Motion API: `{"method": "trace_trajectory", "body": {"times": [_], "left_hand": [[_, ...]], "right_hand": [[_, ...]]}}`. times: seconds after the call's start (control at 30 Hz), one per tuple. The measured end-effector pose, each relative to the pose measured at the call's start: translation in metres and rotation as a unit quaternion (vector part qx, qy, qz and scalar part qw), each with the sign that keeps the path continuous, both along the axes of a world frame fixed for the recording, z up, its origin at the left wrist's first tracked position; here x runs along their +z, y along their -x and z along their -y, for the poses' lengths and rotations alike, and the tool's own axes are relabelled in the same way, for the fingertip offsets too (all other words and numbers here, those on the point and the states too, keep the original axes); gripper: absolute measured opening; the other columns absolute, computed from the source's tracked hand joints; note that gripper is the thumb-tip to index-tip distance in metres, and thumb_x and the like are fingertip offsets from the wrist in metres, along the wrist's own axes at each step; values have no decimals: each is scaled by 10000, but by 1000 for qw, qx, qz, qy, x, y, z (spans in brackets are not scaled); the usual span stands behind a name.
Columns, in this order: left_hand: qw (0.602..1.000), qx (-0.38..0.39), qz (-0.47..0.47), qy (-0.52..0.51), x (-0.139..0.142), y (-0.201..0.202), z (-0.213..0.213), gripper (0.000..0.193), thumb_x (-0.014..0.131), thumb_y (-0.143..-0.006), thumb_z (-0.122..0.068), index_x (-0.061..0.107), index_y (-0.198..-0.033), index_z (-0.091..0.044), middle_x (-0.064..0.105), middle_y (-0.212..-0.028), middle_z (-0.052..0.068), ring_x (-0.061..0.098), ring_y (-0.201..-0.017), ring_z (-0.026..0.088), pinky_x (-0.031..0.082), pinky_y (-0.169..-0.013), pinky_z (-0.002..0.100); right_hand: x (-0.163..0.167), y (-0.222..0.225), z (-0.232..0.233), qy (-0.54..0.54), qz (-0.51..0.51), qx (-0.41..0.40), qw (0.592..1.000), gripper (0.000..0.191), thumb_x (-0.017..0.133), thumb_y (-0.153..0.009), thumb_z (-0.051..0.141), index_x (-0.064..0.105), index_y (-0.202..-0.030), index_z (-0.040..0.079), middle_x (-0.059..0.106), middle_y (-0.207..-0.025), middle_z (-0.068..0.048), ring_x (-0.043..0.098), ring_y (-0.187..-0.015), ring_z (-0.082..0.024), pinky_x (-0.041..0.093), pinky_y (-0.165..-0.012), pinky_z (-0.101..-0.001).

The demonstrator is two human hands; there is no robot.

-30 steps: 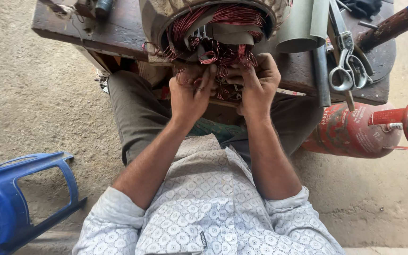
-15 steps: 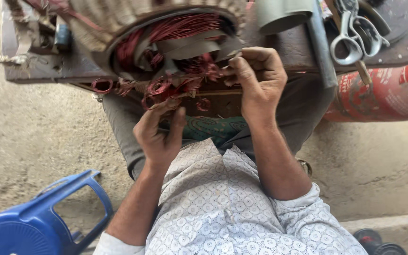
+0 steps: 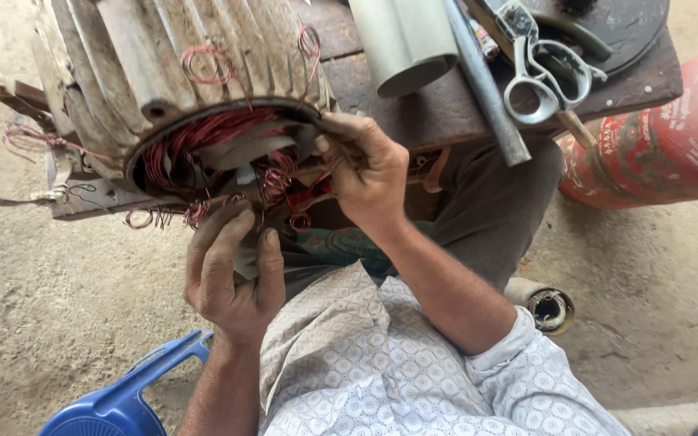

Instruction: The person inserts gray insulating paper into the slots of a motor stator, tucks it around copper windings, and trims excess with shears. They repeat this process for multiple slots, adjusting the stator orientation and using both hands to seat the insulation.

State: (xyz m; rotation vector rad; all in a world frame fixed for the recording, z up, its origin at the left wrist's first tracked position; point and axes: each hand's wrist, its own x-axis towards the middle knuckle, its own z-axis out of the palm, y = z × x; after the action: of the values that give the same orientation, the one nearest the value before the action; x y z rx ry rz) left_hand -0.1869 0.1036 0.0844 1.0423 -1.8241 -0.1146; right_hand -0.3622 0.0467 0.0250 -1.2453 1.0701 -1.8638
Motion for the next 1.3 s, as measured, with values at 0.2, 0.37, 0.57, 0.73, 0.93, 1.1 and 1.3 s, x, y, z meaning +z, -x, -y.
{"method": "trace_trajectory", "body": {"times": [0.2,0.37,0.57,0.73,0.93,1.1,1.3], "left_hand": [[1000,19,2,-12,-2,18,9,149,768,-986,-77,684,-1102,-37,727,-1125,155,744,-1016,245,623,-787,304],[999,13,21,-24,-9,29,3,259,751,-1022,-113,628,-1229,-17,675,-1238,176,711,-1153,263,642,-894,319],[992,-3,-44,-117,-26,39,19,500,707,-1086,-133,428,-1460,43,542,-1437,200,602,-1363,287,552,-1175,377],[990,2,-7,-144,-30,40,34,523,678,-1024,-57,444,-1478,54,562,-1438,216,611,-1348,298,537,-1150,378],[983,20,99,-151,-31,41,52,559,743,-871,-85,574,-1392,26,659,-1335,214,621,-1266,333,561,-1026,406],[981,21,125,-147,-35,37,56,576,768,-859,-105,563,-1382,20,683,-1253,163,609,-1267,377,493,-1096,488],[987,6,137,-83,-48,29,62,463,731,-974,-78,555,-1394,7,652,-1349,213,626,-1306,433,437,-1168,562]], "right_hand": [[-13,7,3,-7,47,32,998,103,671,-1058,-54,671,-1142,6,751,-1026,-67,756,-940,-97,664,-799,-234],[-20,14,5,22,79,39,996,139,670,-1033,-71,673,-1143,13,732,-1053,-73,748,-968,-119,668,-814,-243],[-11,32,5,91,-120,-36,988,210,687,-992,-92,675,-1165,26,714,-1086,-119,764,-971,-182,673,-823,-263],[-8,34,8,74,-112,-44,990,193,719,-981,-82,665,-1141,12,734,-1049,-131,753,-918,-183,611,-756,-274],[-6,24,14,42,-62,-31,997,197,726,-987,-73,656,-1156,-1,736,-1020,-116,761,-883,-170,636,-768,-282],[-2,23,17,33,-68,-8,997,214,716,-999,-87,663,-1186,1,738,-1049,-125,766,-917,-180,648,-755,-251],[2,18,22,14,-78,-10,997,244,696,-987,-135,680,-1176,19,743,-1037,-115,755,-848,-156,635,-743,-249]]}}
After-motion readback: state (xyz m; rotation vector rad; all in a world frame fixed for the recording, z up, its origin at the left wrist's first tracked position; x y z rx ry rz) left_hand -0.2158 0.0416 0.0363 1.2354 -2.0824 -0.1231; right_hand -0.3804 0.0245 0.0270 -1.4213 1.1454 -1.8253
